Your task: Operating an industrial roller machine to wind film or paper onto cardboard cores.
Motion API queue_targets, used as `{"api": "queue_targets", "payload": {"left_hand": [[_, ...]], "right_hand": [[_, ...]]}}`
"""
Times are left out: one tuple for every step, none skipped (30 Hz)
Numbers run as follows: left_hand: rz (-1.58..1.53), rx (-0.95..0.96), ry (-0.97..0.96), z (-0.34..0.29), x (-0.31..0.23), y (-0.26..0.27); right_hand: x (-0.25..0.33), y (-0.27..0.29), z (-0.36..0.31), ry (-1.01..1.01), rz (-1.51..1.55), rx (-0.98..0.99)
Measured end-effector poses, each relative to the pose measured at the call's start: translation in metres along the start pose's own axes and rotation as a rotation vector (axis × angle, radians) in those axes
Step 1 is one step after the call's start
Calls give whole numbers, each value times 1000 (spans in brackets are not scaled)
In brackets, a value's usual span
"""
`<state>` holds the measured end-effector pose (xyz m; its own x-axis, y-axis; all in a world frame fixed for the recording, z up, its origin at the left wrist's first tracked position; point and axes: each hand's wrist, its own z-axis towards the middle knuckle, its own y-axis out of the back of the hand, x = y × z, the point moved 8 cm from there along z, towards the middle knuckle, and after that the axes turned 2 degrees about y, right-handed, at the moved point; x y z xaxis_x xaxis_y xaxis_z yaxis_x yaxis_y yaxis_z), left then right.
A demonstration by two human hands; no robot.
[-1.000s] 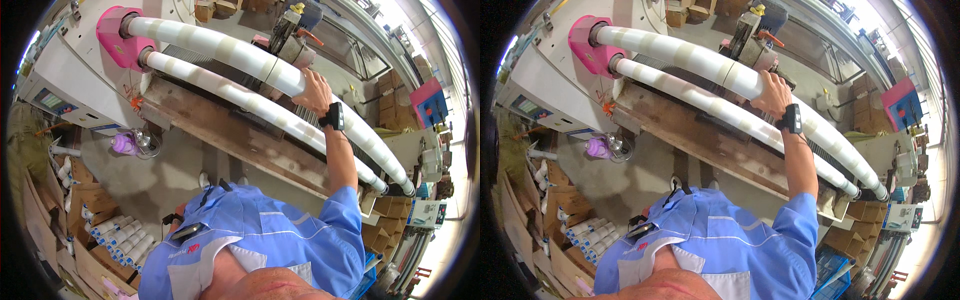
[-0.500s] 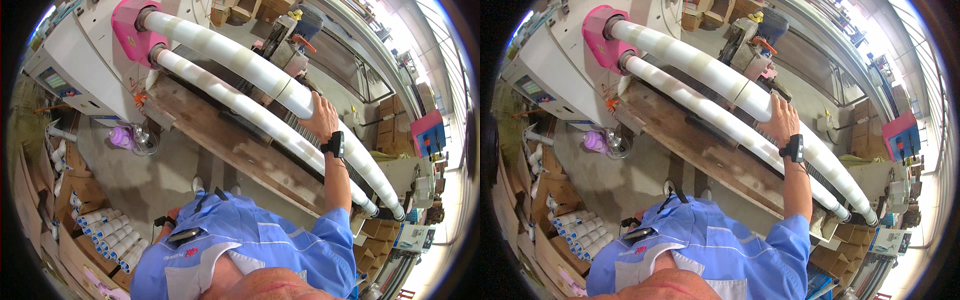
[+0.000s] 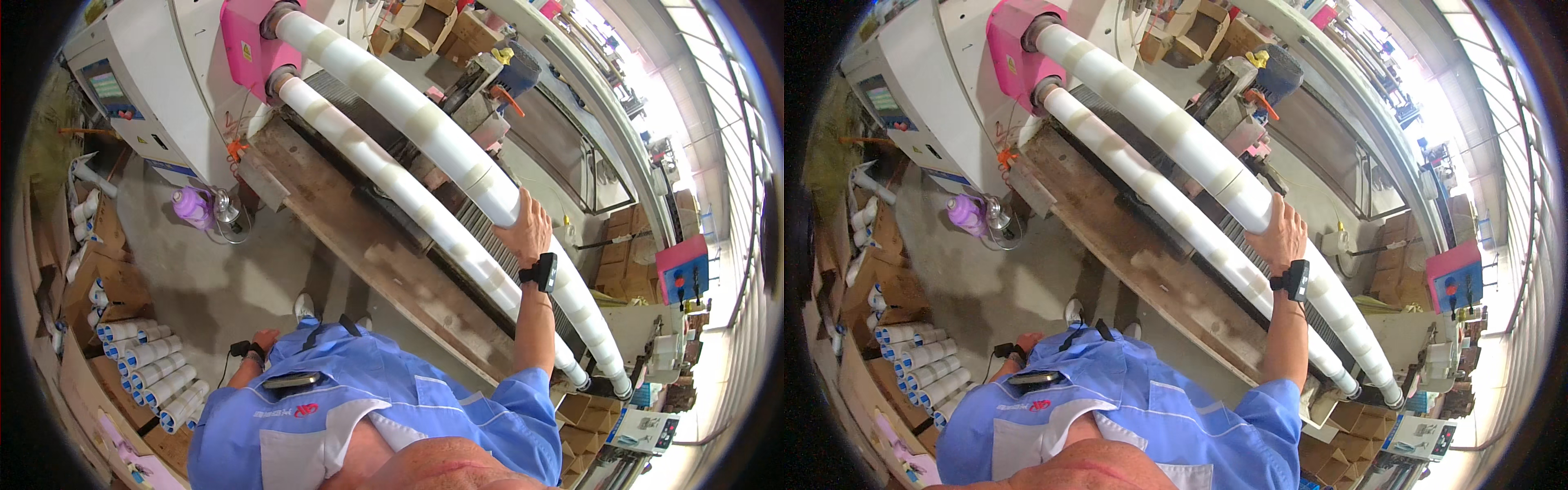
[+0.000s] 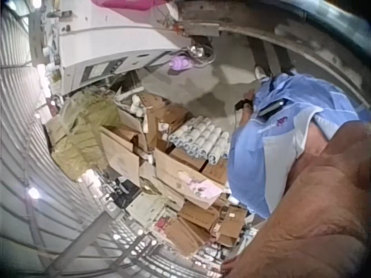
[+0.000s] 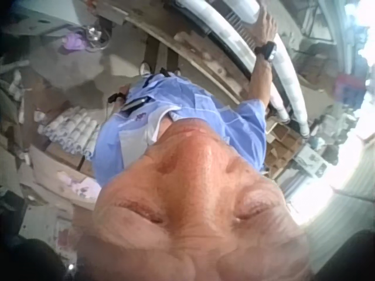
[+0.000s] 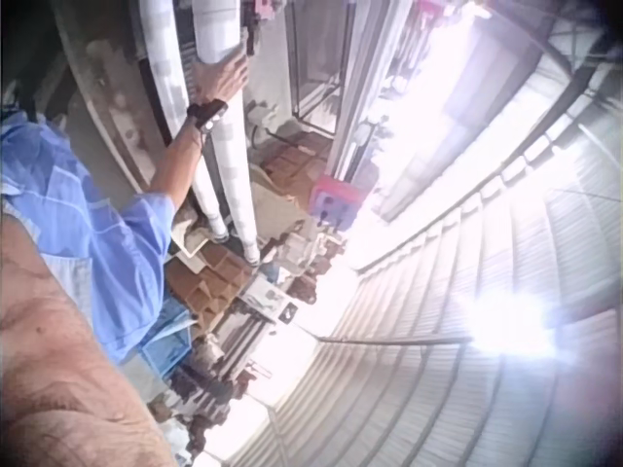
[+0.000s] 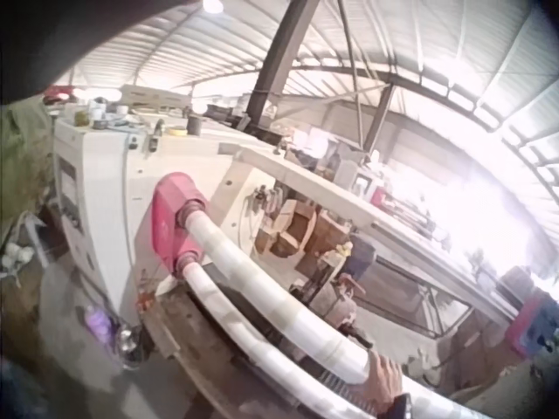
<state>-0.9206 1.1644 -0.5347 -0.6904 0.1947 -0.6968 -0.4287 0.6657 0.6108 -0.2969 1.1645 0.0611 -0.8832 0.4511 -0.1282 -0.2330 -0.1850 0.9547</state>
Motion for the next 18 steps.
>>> {"api": "queue_targets", "payload": {"left_hand": [[-441, -3, 170, -3, 17, -4], [-446, -7, 172, -4, 27, -6], [-446, 11, 193, -5, 40, -11], [-446, 34, 209, -3, 46, -17], [-456, 32, 206, 0, 39, -17], [-451, 47, 294, 0, 41, -17], [-438, 64, 387, -2, 47, -18], [-441, 64, 388, 0, 47, -16], [-343, 70, 364, 2, 46, -13], [-246, 76, 340, 4, 43, -11], [-248, 79, 340, 5, 42, -9], [-118, 79, 250, 8, 35, -5], [12, 80, 157, 10, 25, -1], [10, 83, 155, 10, 21, 0], [-206, 74, 248, 9, 23, 0], [-421, 62, 343, 7, 27, 0], [-422, 63, 344, 8, 26, 2], [-28, 93, 177, 12, 13, 6]], "right_hand": [[-1, 0, 2, -40, 20, 53], [-4, -3, 3, -81, 44, 109], [-4, -3, 4, -74, 44, 110], [-6, -3, 3, -66, 40, 82], [-4, -2, 3, -53, 31, 51], [-3, -2, 3, -47, 23, 48], [-4, -4, 4, -62, 29, 75], [-5, -5, 4, -78, 35, 102], [-5, -5, 4, -76, 33, 104], [-4, -4, 4, -80, 34, 101], [-4, -4, 4, -84, 34, 99], [-4, -5, 4, -84, 32, 101], [-4, -5, 3, -74, 29, 74], [-4, -4, 2, -65, 26, 48], [-5, -5, 2, -66, 22, 49], [-5, -5, 2, -64, 24, 42], [-5, -5, 2, -60, 26, 35], [-4, -4, 3, -59, 25, 37]]}}
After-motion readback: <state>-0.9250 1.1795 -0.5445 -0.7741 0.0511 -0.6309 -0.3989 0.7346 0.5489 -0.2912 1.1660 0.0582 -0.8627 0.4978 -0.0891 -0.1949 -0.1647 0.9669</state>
